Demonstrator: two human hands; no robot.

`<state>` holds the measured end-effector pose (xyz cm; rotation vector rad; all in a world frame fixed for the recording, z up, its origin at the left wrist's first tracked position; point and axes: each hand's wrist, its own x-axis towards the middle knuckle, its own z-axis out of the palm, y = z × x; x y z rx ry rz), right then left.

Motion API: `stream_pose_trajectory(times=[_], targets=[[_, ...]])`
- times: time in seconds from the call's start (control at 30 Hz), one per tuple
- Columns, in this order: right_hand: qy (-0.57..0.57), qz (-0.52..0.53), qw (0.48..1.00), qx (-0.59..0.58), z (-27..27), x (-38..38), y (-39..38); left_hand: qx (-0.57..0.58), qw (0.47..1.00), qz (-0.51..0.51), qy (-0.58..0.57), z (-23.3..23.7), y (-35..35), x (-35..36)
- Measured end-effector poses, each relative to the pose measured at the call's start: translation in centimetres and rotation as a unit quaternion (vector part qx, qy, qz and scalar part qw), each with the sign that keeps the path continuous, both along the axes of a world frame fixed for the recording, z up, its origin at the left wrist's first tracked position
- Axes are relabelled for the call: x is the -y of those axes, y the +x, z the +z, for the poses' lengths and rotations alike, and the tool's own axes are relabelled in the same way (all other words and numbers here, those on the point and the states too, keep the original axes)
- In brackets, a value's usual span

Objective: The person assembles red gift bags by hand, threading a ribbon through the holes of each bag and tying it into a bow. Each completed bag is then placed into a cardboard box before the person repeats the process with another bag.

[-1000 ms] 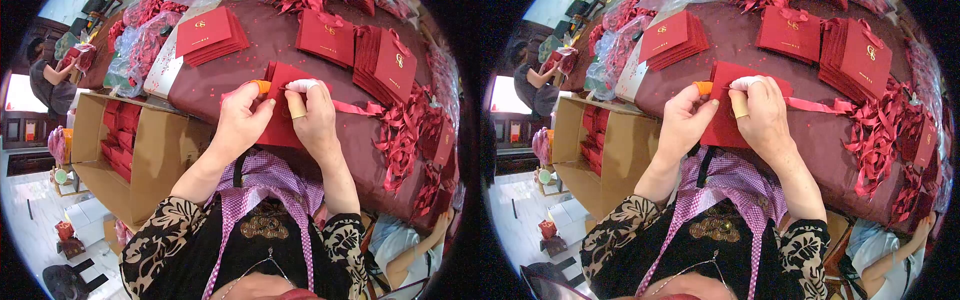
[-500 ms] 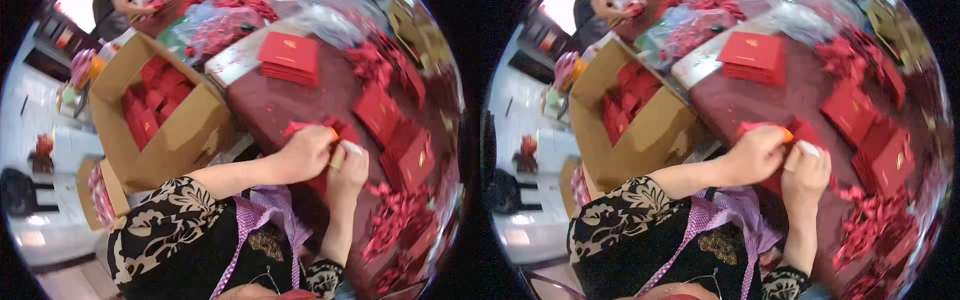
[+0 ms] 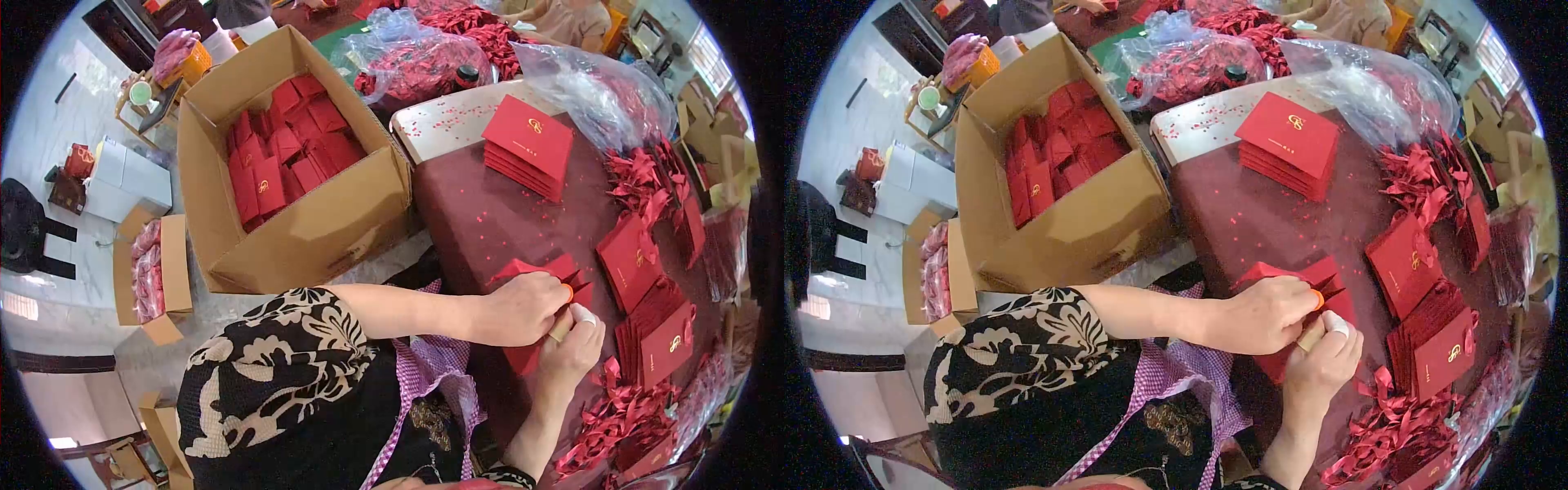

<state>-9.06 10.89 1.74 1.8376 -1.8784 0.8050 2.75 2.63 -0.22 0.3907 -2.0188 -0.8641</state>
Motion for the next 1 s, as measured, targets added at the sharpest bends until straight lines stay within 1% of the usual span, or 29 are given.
stream_pose_trajectory(times=[0.03,0.1,0.13,0.17,0.27,0.33,0.4,0.5,0.53,0.6,0.73,0.8,0.83,0.87,0.9,0.93,1.0], targets=[[0.0,0.001,1.0,-0.001,-0.2,-0.1,-0.2,0.004,1.0,-0.003,0.001,0.0,0.1,0.1],[0.016,0.003,0.982,0.187,-0.4,-0.2,-0.4,0.021,1.0,-0.008,0.02,0.2,0.5,0.2],[0.05,-0.024,0.968,0.246,0.1,-0.5,-0.2,0.039,0.998,-0.014,0.038,0.3,0.6,0.3],[0.048,-0.023,0.968,0.246,0.1,-0.4,-0.3,0.043,0.998,-0.024,0.044,0.4,0.7,0.3],[0.045,-0.022,0.97,0.239,0.1,-0.4,-0.8,0.03,0.998,-0.024,0.051,0.2,0.4,0.1],[0.044,-0.021,0.975,0.219,0.4,-0.4,-0.9,0.041,0.998,-0.033,0.038,0.0,0.3,0.3],[0.047,-0.021,0.979,0.198,0.7,-0.5,-0.9,0.024,1.0,-0.013,0.005,-0.1,0.1,0.3],[0.017,0.022,0.999,0.04,1.2,-0.4,-0.3,0.003,1.0,-0.014,-0.016,0.0,-0.1,0.0],[0.017,0.021,0.999,0.04,1.1,-0.4,-0.2,0.003,1.0,-0.015,-0.016,-0.2,-0.3,0.0],[0.011,0.009,0.999,-0.044,1.0,-0.4,-0.2,-0.005,0.999,-0.032,-0.009,-0.6,-0.6,0.1],[0.023,0.013,0.999,-0.021,1.2,-0.8,-0.1,-0.01,0.999,-0.043,-0.024,-0.5,-0.5,0.1],[0.065,-0.003,0.99,0.128,0.7,-1.2,-0.6,-0.004,0.998,-0.053,-0.033,-0.7,-0.4,0.1],[0.066,-0.002,0.99,0.128,0.5,-1.4,-0.9,-0.004,0.998,-0.052,-0.033,-0.8,-0.3,0.1],[0.086,0.003,0.966,0.244,0.3,-1.5,-1.2,0.005,0.998,-0.064,-0.023,-0.8,-0.2,0.0],[0.106,0.007,0.928,0.357,0.1,-1.6,-1.6,0.014,0.997,-0.077,-0.014,-0.9,-0.1,0.0],[0.121,-0.005,0.922,0.366,-0.7,-1.9,-2.4,-0.011,0.998,-0.065,-0.017,-0.8,-0.3,-0.1],[0.126,-0.023,0.923,0.363,0.2,-1.8,-1.4,-0.012,0.998,-0.063,-0.004,-0.9,-0.4,-0.4]])
